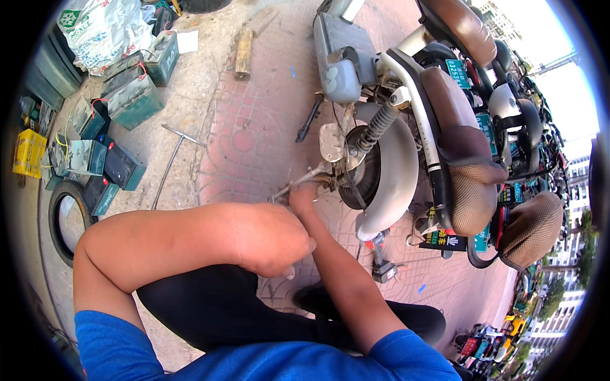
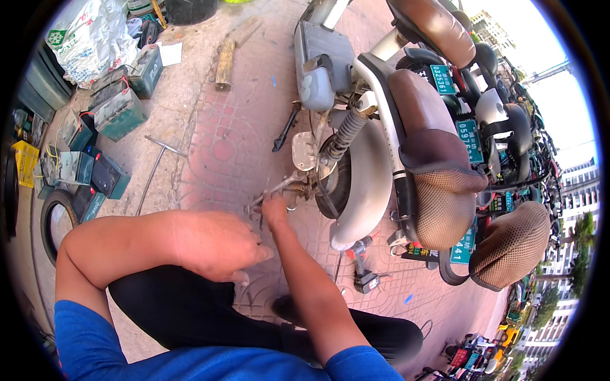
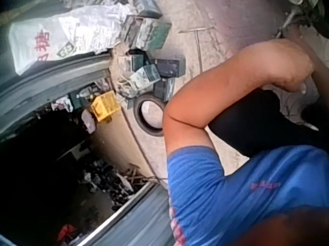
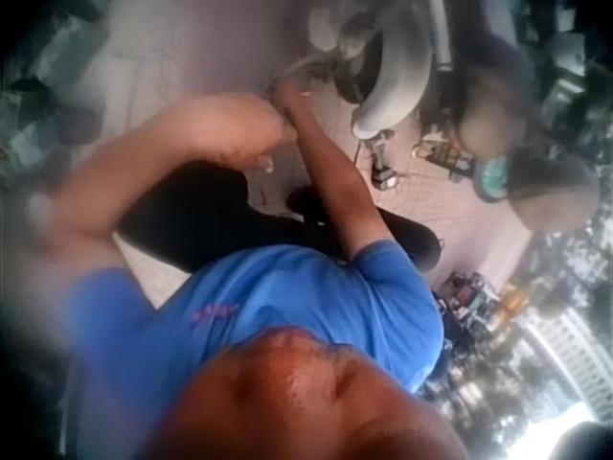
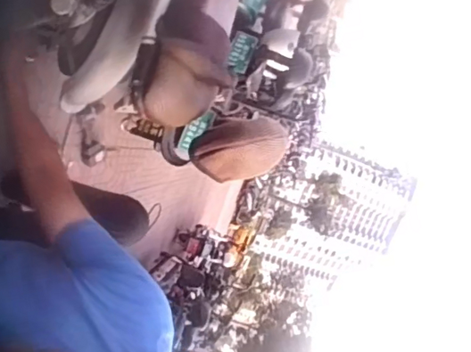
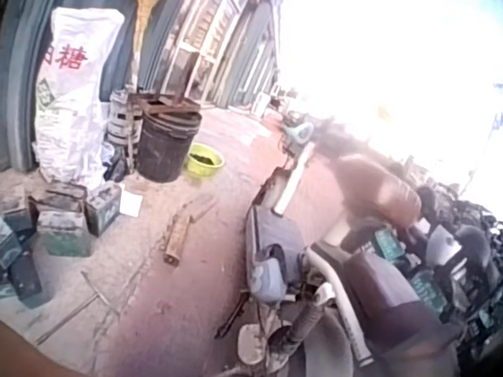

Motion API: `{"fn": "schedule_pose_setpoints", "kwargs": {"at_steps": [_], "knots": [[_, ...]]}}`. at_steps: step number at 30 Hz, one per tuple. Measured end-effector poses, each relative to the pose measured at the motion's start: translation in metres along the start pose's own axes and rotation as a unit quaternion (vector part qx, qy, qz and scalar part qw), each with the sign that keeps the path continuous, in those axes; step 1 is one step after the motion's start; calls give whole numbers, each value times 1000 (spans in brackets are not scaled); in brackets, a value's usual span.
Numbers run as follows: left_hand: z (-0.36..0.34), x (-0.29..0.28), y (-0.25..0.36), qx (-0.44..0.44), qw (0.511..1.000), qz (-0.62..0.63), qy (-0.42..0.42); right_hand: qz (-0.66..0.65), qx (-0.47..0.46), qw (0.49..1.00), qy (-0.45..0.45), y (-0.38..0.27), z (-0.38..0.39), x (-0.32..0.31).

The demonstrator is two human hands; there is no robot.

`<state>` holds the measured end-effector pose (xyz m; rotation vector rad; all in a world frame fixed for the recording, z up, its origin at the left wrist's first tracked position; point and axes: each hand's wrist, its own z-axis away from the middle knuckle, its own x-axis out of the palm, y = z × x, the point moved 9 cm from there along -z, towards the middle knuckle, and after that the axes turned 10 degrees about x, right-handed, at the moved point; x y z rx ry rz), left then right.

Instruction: The person unscrews bolts from a moped frame and removes a decorative cover using a drill and a wrench.

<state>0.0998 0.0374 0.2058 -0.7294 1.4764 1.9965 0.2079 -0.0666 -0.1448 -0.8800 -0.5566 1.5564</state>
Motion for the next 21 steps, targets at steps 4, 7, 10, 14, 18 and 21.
{"fn": "schedule_pose_setpoints", "kwargs": {"at_steps": [4, 7, 10, 14, 18, 21], "knots": [[3, 2, -3, -28, 1000, -6, -11, 314, -105, 944, 12, -19, 77, -18], [1, 5, 3, -22, 1000, -6, -16, 372, -150, 916, 23, -59, 116, -64], [2, 12, 1, -29, 999, 8, -36, 534, -213, 815, 70, -61, 98, -114], [5, 12, -3, -74, 996, 8, -58, 598, -262, 752, 94, -105, 94, -156], [10, -1, 7, -92, 993, 0, -69, 571, -181, 801, 8, -138, 90, -148], [6, -3, 12, -71, 995, -14, -66, 579, -112, 807, 15, -154, 78, -156]]}}
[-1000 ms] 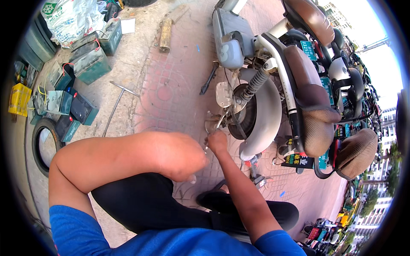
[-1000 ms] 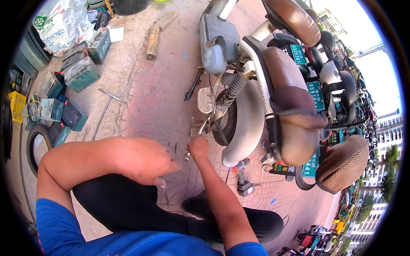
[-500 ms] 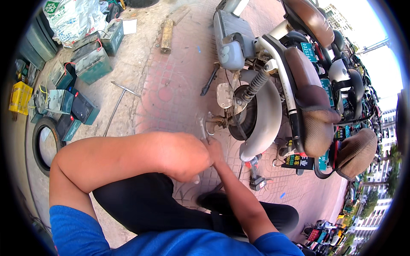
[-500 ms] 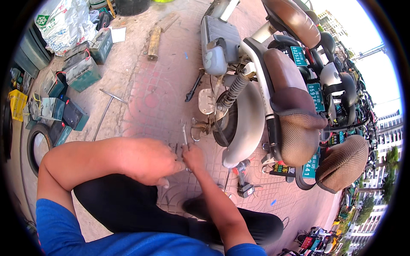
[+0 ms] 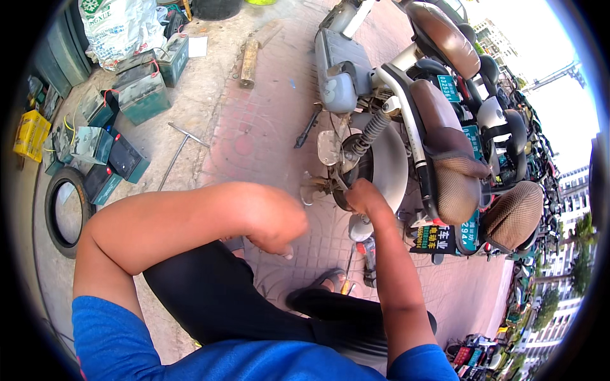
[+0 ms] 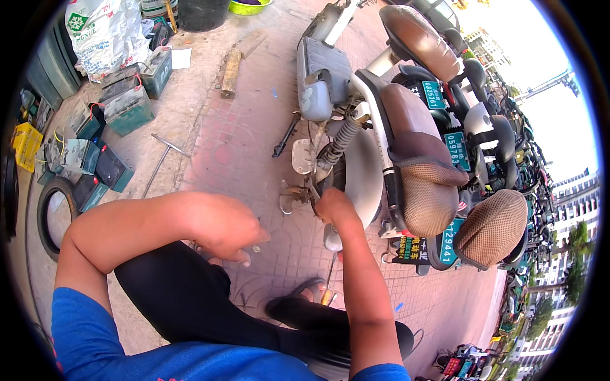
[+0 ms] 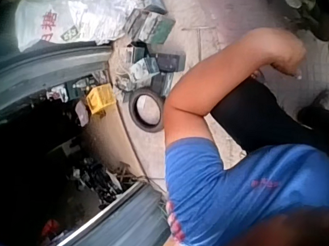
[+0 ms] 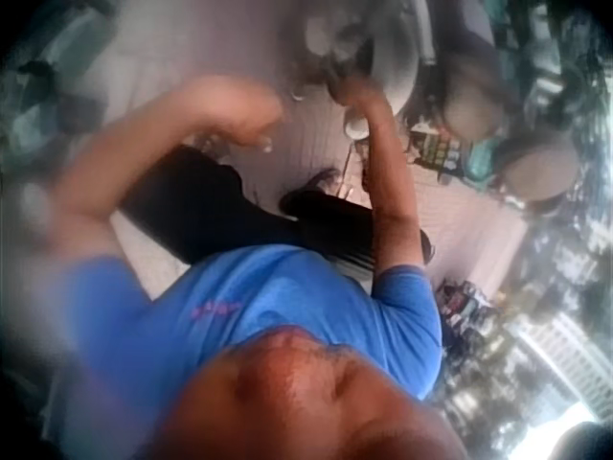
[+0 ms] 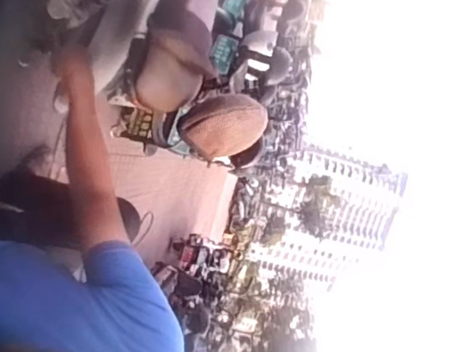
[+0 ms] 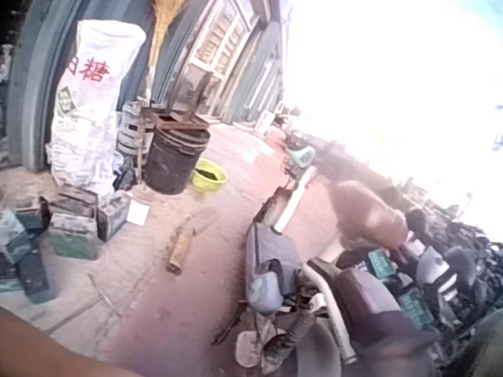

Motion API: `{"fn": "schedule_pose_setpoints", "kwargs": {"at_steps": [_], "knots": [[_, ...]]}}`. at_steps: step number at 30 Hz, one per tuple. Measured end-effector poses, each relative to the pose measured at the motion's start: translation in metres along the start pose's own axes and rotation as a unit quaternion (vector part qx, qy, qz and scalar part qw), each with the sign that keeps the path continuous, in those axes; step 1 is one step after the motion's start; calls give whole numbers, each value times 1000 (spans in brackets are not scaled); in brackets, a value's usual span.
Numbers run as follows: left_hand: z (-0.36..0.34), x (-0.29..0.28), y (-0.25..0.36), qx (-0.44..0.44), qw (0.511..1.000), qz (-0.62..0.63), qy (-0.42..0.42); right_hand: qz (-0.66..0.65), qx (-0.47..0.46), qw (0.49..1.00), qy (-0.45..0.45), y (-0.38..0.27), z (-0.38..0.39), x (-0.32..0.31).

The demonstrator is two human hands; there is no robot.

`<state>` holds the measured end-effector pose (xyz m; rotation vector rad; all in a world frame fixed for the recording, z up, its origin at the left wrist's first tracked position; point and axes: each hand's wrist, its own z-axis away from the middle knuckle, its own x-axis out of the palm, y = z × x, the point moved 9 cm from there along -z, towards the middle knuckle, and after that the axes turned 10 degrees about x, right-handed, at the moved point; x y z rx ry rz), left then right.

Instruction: The person unscrews bolts from a moped frame and removes a decorative cover using a drill and a wrench.

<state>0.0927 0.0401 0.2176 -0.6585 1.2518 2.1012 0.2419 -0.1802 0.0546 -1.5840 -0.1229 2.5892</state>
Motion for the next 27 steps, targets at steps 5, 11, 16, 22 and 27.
{"fn": "schedule_pose_setpoints", "kwargs": {"at_steps": [5, 11, 16, 22, 27], "knots": [[6, 10, -14, -15, 999, 4, 35, 63, 77, 990, -103, -45, 5, -38], [2, 9, -19, -33, 999, 23, 19, 160, 26, 987, -2, -33, -12, -14], [2, 11, -21, -10, 999, 19, 23, 155, -152, 976, -1, -64, 15, 103], [-11, 4, -15, 20, 999, 24, 17, -35, -19, 995, 92, -48, -60, 197], [-9, -4, -10, 58, 997, 10, 58, -273, 92, 956, 52, -37, -70, 218]]}}
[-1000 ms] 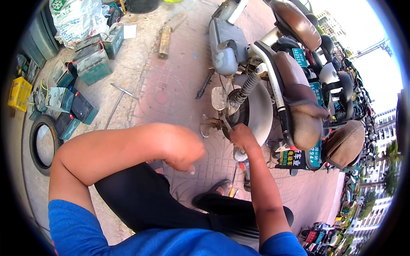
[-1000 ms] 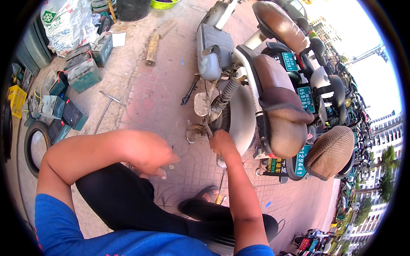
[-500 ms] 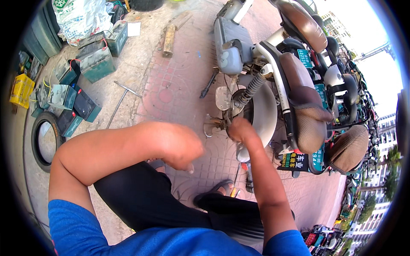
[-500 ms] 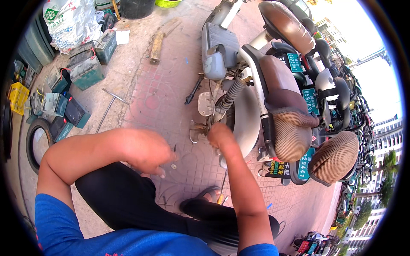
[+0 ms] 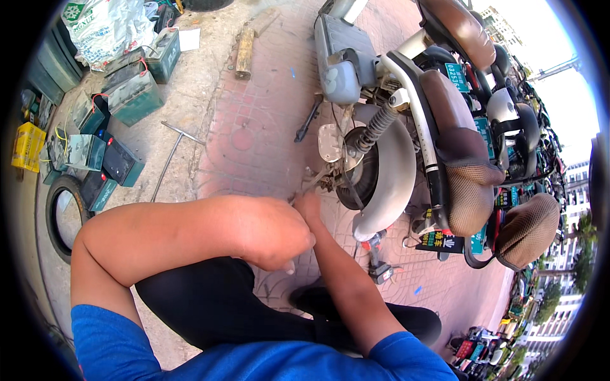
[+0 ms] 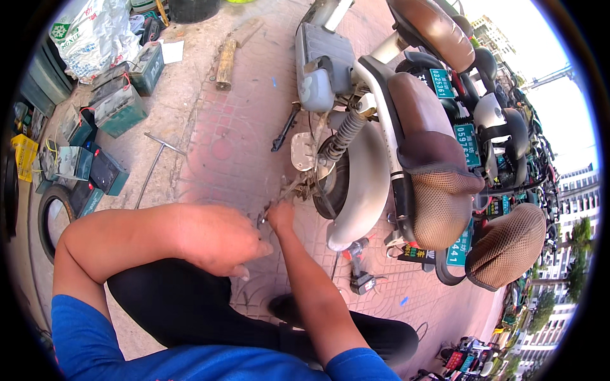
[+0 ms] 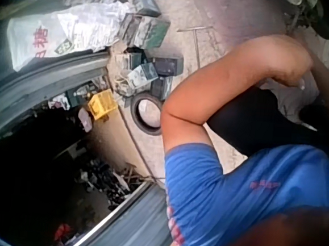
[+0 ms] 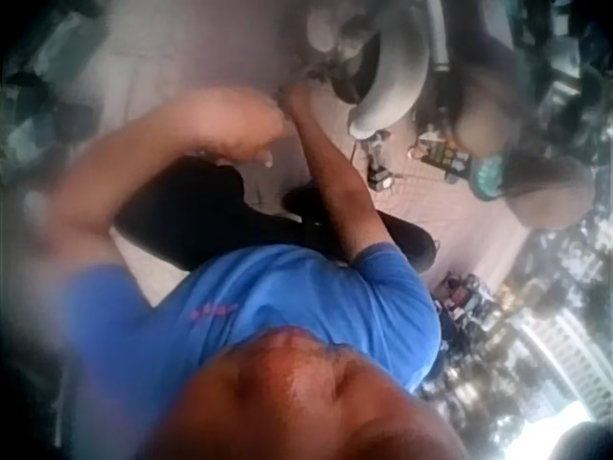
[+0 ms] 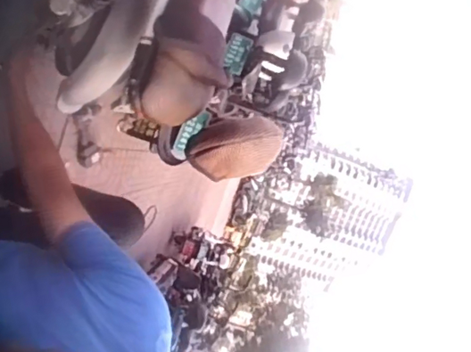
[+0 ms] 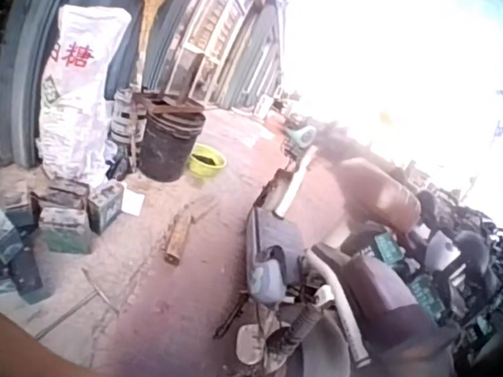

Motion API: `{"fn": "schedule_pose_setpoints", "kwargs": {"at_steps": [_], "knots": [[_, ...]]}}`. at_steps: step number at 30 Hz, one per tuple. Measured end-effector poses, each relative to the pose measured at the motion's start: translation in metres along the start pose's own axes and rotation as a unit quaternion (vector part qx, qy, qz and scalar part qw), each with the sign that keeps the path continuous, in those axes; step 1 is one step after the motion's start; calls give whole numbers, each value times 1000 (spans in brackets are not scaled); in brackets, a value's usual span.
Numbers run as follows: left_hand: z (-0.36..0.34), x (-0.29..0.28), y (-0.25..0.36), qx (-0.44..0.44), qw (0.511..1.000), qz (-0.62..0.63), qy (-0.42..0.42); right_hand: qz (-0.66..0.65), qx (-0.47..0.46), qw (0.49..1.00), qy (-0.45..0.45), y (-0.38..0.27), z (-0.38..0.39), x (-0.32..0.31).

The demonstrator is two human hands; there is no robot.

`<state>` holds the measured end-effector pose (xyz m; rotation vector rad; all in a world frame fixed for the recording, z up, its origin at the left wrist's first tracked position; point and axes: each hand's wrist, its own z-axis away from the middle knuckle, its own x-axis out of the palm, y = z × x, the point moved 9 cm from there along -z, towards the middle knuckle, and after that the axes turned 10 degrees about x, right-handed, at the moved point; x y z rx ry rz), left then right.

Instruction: The person unscrews bolts from a moped frame and removes a decorative cover using a drill and a wrench.

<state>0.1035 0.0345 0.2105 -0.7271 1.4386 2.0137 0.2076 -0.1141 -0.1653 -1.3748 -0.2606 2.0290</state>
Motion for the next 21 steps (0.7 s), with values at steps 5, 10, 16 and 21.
{"fn": "schedule_pose_setpoints", "kwargs": {"at_steps": [5, 10, 16, 21], "knots": [[-2, 3, -1, -14, 1000, 6, -16, 20, -131, 991, -29, -8, 95, -23], [0, 13, 3, -3, 1000, 4, -23, 190, -117, 975, 10, -36, 109, -129], [7, 7, 2, -60, 997, -7, -37, 219, -122, 968, -21, -80, 102, -221], [9, 1, 10, -62, 997, -19, -37, 259, -34, 963, -63, -95, 85, -244]]}}
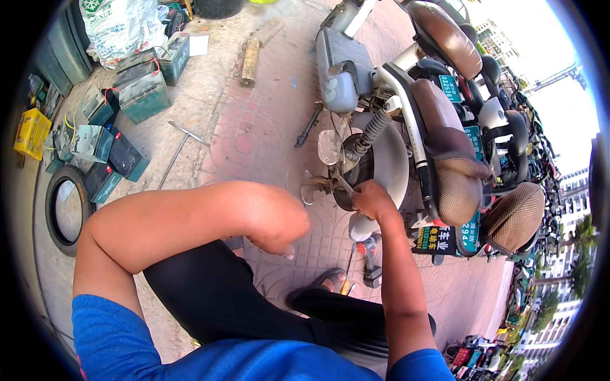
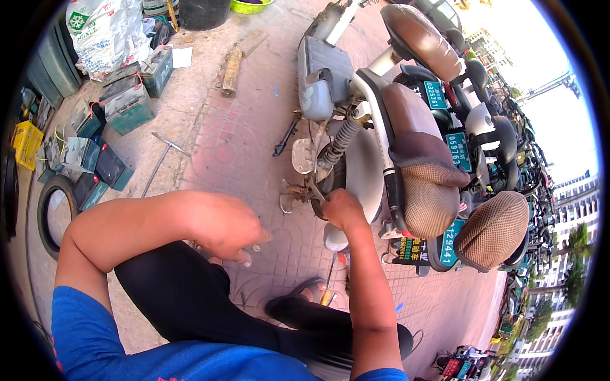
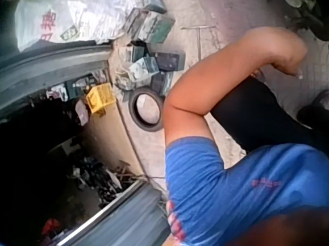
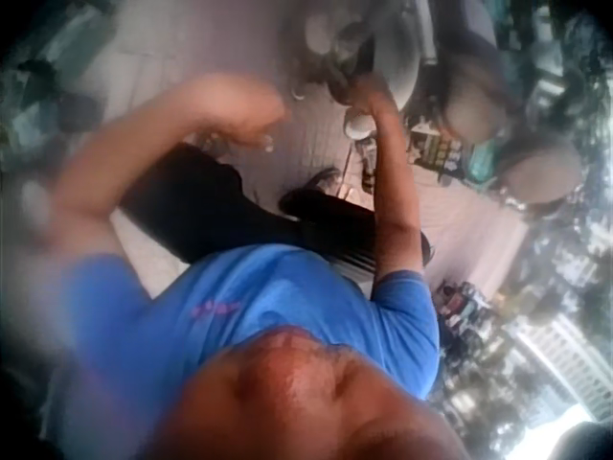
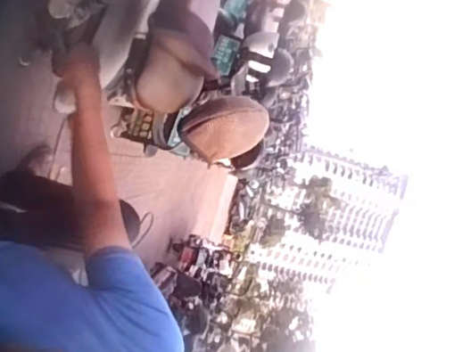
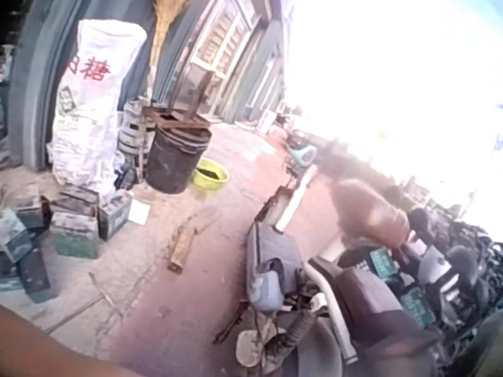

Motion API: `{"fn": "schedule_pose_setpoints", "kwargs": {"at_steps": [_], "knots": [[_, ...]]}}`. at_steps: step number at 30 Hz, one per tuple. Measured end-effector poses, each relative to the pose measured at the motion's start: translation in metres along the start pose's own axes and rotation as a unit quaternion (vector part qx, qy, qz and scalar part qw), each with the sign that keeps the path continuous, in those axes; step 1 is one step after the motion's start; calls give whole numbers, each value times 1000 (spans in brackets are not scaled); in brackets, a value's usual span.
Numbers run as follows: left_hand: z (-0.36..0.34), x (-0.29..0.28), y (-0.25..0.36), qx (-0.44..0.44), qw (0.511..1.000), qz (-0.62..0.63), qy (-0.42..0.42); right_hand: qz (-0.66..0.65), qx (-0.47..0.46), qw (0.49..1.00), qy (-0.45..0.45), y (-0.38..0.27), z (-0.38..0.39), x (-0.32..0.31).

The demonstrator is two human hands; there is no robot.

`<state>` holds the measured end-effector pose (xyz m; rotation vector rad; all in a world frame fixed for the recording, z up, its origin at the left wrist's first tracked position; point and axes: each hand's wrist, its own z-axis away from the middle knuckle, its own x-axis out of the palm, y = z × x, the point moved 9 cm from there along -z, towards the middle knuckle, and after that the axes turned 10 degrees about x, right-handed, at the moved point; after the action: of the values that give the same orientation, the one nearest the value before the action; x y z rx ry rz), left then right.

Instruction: The person unscrews bolts from a moped frame and removes a decorative cover using a drill and a wrench.

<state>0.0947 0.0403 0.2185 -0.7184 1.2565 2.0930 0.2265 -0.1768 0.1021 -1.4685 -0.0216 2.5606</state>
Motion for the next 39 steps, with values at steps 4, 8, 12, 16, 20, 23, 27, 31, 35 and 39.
{"fn": "schedule_pose_setpoints", "kwargs": {"at_steps": [4, 8, 12, 16, 20, 23, 27, 31, 35, 39], "knots": [[1, 6, -5, 6, 1000, -4, 15, 45, -18, 999, 0, -12, -10, -19], [2, 9, -11, -15, 1000, 18, -4, 115, -38, 986, 112, -45, -4, -56], [1, 8, -12, -9, 1000, 14, 6, 184, -32, 966, 177, -60, -7, -67], [0, 7, -13, -13, 999, 33, -11, 164, -64, 962, 207, -53, -1, -59], [0, 8, -15, -3, 1000, 16, 3, 135, -79, 955, 253, -53, 16, -44], [-2, 9, -16, 2, 1000, 13, 8, 130, -68, 955, 258, -54, 28, -23], [1, 7, -16, 1, 1000, 15, 2, 121, -44, 964, 234, -41, 44, 9], [2, 7, -17, -7, 1000, 24, -9, -14, -49, 990, 132, -26, 32, 8], [-1, 15, -22, -13, 998, 57, -12, 0, -49, 993, 108, -26, 10, -9], [-1, 17, -26, -13, 999, 52, 0, 26, -23, 995, 89, -24, 1, -1]]}}
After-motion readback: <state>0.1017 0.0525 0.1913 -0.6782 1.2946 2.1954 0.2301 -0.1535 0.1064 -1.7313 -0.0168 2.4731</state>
